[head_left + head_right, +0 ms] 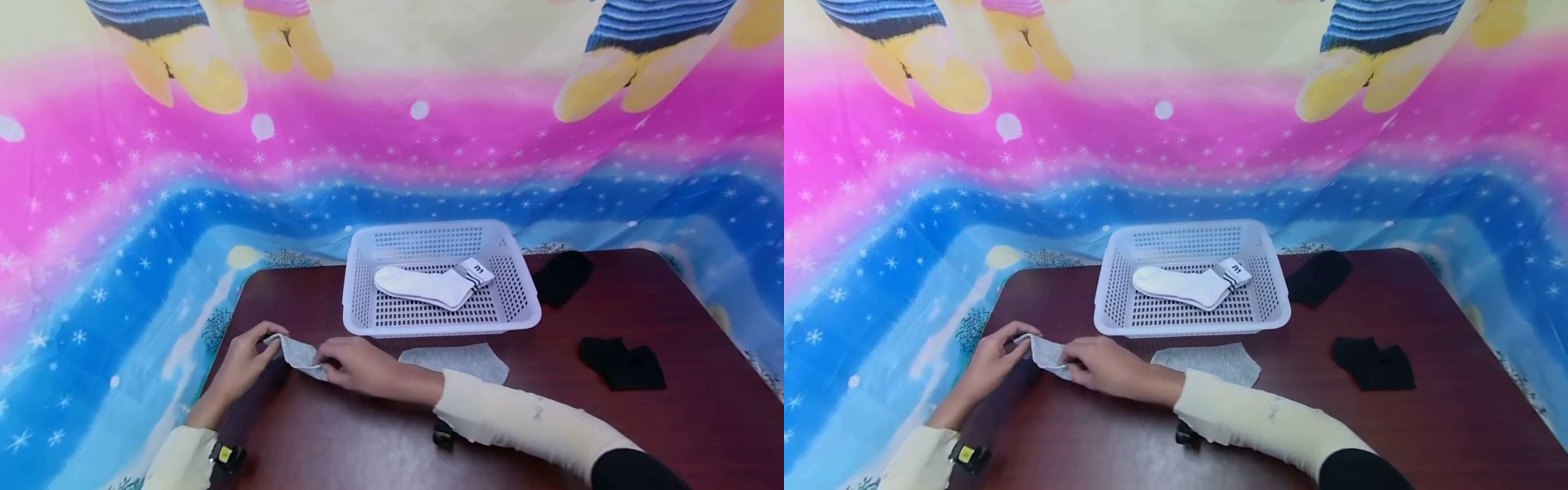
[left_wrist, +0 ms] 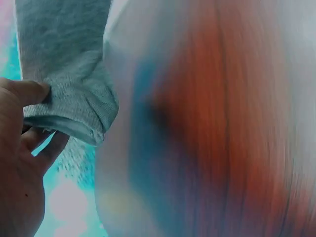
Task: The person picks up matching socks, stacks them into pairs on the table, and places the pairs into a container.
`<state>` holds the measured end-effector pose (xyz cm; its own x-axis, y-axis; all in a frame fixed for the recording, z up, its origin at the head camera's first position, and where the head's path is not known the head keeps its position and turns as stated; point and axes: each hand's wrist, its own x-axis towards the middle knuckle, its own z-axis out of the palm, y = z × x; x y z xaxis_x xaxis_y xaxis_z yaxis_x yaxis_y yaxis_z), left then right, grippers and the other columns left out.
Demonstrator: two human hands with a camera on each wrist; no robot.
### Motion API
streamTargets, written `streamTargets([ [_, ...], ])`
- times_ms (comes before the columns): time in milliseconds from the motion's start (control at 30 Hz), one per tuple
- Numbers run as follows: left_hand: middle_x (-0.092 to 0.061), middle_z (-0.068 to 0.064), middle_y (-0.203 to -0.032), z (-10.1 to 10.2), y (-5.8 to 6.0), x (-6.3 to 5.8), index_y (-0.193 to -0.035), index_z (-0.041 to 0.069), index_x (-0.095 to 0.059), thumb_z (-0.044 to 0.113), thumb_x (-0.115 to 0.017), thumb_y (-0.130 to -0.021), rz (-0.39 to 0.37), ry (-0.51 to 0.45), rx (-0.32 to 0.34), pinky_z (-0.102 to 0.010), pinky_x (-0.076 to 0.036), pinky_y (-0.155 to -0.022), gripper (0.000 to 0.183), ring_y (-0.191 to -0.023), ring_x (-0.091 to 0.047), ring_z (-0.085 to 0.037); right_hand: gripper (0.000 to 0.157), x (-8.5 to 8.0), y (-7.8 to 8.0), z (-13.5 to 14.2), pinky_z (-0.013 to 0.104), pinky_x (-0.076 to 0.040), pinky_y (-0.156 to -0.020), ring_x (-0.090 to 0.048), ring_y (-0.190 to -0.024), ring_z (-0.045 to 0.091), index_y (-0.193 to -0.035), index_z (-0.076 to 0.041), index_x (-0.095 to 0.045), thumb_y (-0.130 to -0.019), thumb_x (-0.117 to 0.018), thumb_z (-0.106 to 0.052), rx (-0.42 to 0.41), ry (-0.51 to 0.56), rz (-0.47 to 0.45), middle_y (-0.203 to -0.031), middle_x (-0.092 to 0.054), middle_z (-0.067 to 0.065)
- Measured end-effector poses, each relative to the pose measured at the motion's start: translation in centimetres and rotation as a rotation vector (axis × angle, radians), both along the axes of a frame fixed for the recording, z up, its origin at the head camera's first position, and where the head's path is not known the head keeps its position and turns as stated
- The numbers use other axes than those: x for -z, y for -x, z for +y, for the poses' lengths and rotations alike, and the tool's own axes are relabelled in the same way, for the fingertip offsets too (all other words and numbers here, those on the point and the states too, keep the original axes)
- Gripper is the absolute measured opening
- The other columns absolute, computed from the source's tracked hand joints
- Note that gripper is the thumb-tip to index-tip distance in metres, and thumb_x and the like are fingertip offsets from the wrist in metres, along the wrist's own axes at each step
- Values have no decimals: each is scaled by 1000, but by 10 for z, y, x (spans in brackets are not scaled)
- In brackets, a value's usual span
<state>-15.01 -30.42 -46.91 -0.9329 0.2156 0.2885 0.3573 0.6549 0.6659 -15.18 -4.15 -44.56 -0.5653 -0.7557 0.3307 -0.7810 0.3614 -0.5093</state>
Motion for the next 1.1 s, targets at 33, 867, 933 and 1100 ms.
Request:
streamTargets([
  [33,-67,-3,-98,5,-4,-7,-109,16,-64,6,-60,-94,-28,-52,7,-22,-50,-60,19,-76,-62,-11,18,-3,-4,7,5,-44,-77,-58,-86,-5,-104,-16,-67,-91,-58,-9,4,30,-63,-97,-67,-9],
  [867,-69,-15,-99,167,-62,11,-110,1,-60,5,-64,-89,-501,-336,333,-20,-50,-65,22,-77,-63,-6,14,32,-89,221,25,-54,-60,-61,-72,1,-98,10,-59,-92,-58,-3,306,407,-797,-82,-63,-1],
  [933,-69,-9,-96,178,-65,13,-109,5,-61,6,-65,-89,-494,-290,328,-19,-48,-61,20,-70,-60,-2,14,34,-93,232,24,-54,-60,-61,-72,0,-98,9,-59,-93,-58,-3,326,383,-793,-82,-63,-3],
  [1100,-54,8,-65,195,-67,18,-109,11,-62,8,-65,-89,-429,-122,377,-15,-38,-50,21,-50,-41,3,17,40,-100,248,28,-55,-58,-61,-69,2,-98,8,-59,-93,-60,-7,415,307,-821,-81,-65,3],
])
